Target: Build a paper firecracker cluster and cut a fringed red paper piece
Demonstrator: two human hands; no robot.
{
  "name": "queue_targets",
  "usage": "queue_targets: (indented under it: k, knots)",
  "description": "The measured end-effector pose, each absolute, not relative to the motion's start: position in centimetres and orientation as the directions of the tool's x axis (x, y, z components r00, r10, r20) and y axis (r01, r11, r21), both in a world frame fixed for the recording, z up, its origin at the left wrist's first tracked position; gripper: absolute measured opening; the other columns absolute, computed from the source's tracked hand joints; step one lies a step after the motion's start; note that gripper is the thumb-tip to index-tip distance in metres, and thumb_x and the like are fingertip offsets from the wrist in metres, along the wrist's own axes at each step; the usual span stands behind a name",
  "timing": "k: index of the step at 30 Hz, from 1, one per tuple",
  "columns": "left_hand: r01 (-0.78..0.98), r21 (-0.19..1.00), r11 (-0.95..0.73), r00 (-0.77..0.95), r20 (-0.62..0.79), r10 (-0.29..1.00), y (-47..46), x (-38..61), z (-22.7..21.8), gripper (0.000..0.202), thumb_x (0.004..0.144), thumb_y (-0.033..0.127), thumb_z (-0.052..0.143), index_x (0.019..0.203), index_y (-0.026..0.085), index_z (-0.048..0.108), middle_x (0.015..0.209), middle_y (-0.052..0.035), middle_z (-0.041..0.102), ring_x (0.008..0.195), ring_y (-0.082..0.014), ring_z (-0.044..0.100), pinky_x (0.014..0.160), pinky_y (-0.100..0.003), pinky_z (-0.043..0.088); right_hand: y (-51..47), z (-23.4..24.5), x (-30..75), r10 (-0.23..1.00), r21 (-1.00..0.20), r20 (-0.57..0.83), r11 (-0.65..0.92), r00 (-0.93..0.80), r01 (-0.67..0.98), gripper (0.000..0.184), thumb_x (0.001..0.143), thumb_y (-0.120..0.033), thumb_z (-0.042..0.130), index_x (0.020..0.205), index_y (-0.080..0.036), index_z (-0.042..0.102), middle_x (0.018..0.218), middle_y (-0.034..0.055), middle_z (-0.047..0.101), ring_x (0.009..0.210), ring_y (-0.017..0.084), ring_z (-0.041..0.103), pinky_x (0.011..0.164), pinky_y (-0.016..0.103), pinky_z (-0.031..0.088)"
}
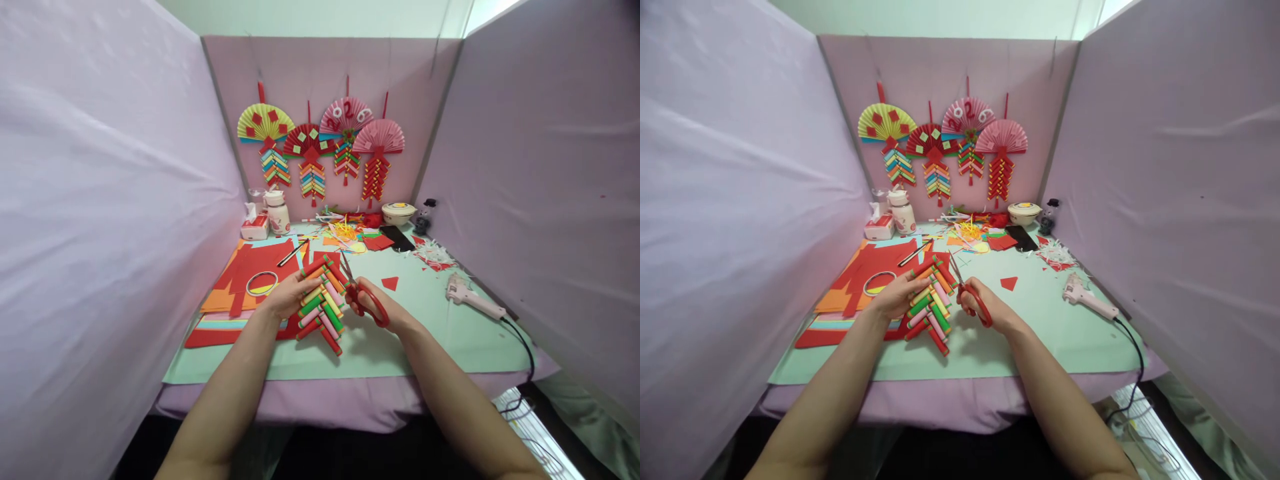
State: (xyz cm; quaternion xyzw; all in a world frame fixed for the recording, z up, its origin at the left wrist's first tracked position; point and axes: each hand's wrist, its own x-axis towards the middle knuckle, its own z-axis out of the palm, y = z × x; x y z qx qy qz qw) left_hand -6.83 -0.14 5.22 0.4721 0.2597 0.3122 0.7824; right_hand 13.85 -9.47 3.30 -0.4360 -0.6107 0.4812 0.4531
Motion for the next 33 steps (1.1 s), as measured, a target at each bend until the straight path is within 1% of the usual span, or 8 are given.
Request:
queue_targets:
  k: [2,5,8,15,19,21,28,33]
  knots:
    - [-0.234,0.903,0.361,0.666,-0.122,0.736,0.0,-6.8,5.1,0.06,0.069,0.016,0.077,0.126,0.022,0.058,0.088,-0.0038,0.073,0.067,-0.0126,0.068,0.063,-0.019,0.054,-9.5,3.2,14.0,0.976,-0.984,0.095,0.122,-0.194,0.131,0.039,0.082,-0.059,0.051,0.084,-0.021,0.042,0.072,-0.0016,0.05,0.06,0.011,0.043,0.056,0.025,0.036]
    - [-0.205,0.908,0.365,0.675,-0.139,0.725,-0.1,-6.7,5.1,0.057,0.069,0.016,0.076,0.124,0.021,0.059,0.094,-0.0052,0.073,0.074,-0.0143,0.069,0.067,-0.021,0.055,-9.3,2.8,14.1,0.985,-0.981,0.03,0.062,-0.172,0.184,0.029,0.084,-0.049,0.052,0.084,-0.022,0.04,0.069,-0.003,0.05,0.057,0.01,0.043,0.053,0.023,0.035]
    - [-0.176,0.916,0.361,0.68,-0.151,0.717,-0.3,-6.6,5.1,0.054,0.069,0.016,0.076,0.121,0.019,0.061,0.097,-0.0068,0.072,0.078,-0.0165,0.069,0.07,-0.025,0.056,-9.3,2.5,14.1,0.986,-0.976,-0.001,0.034,-0.166,0.213,0.026,0.086,-0.046,0.049,0.083,-0.022,0.04,0.065,-0.0041,0.049,0.053,0.01,0.042,0.049,0.022,0.034]
    - [-0.182,0.912,0.368,0.662,-0.163,0.731,-0.4,-6.6,5.2,0.056,0.067,0.015,0.078,0.12,0.017,0.061,0.096,-0.0075,0.072,0.077,-0.0169,0.07,0.07,-0.026,0.057,-9.4,2.6,13.9,0.986,-0.98,-0.008,0.026,-0.169,0.198,0.033,0.085,-0.053,0.05,0.081,-0.022,0.04,0.063,-0.0045,0.05,0.05,0.008,0.041,0.046,0.02,0.032]
    - [-0.185,0.906,0.38,0.664,-0.17,0.728,-0.5,-6.6,5.5,0.055,0.067,0.016,0.078,0.119,0.018,0.061,0.087,-0.0043,0.072,0.067,-0.0128,0.068,0.06,-0.019,0.054,-9.4,2.6,13.7,0.991,-0.983,-0.04,-0.015,-0.13,0.183,0.04,0.084,-0.059,0.05,0.079,-0.021,0.04,0.062,-0.0042,0.051,0.048,0.008,0.043,0.043,0.02,0.032]
    - [-0.185,0.906,0.381,0.669,-0.168,0.724,-0.5,-6.6,5.5,0.052,0.068,0.016,0.078,0.117,0.018,0.062,0.085,-0.0037,0.072,0.066,-0.0124,0.068,0.058,-0.019,0.054,-9.5,2.7,13.6,0.991,-0.987,-0.036,-0.014,-0.132,0.16,0.042,0.082,-0.062,0.051,0.078,-0.021,0.04,0.061,-0.0045,0.05,0.046,0.008,0.042,0.042,0.019,0.031]
    - [-0.15,0.916,0.372,0.648,-0.193,0.737,-0.4,-6.5,5.2,0.044,0.067,0.015,0.078,0.109,0.015,0.065,0.089,-0.006,0.071,0.072,-0.0159,0.068,0.066,-0.026,0.056,-10.1,3.4,13.5,0.992,-0.992,-0.051,-0.037,-0.113,0.122,0.046,0.08,-0.065,0.053,0.073,-0.021,0.039,0.058,-0.0052,0.049,0.041,0.006,0.04,0.037,0.019,0.029]
    - [-0.131,0.922,0.364,0.658,-0.194,0.728,-0.5,-6.4,5.2,0.042,0.068,0.016,0.077,0.107,0.015,0.064,0.092,-0.0074,0.07,0.074,-0.0161,0.068,0.065,-0.025,0.055,-10.6,3.6,13.3,0.995,-0.985,-0.083,-0.073,-0.055,0.158,0.047,0.08,-0.065,0.052,0.071,-0.021,0.039,0.054,-0.0056,0.048,0.038,0.006,0.038,0.034,0.019,0.026]
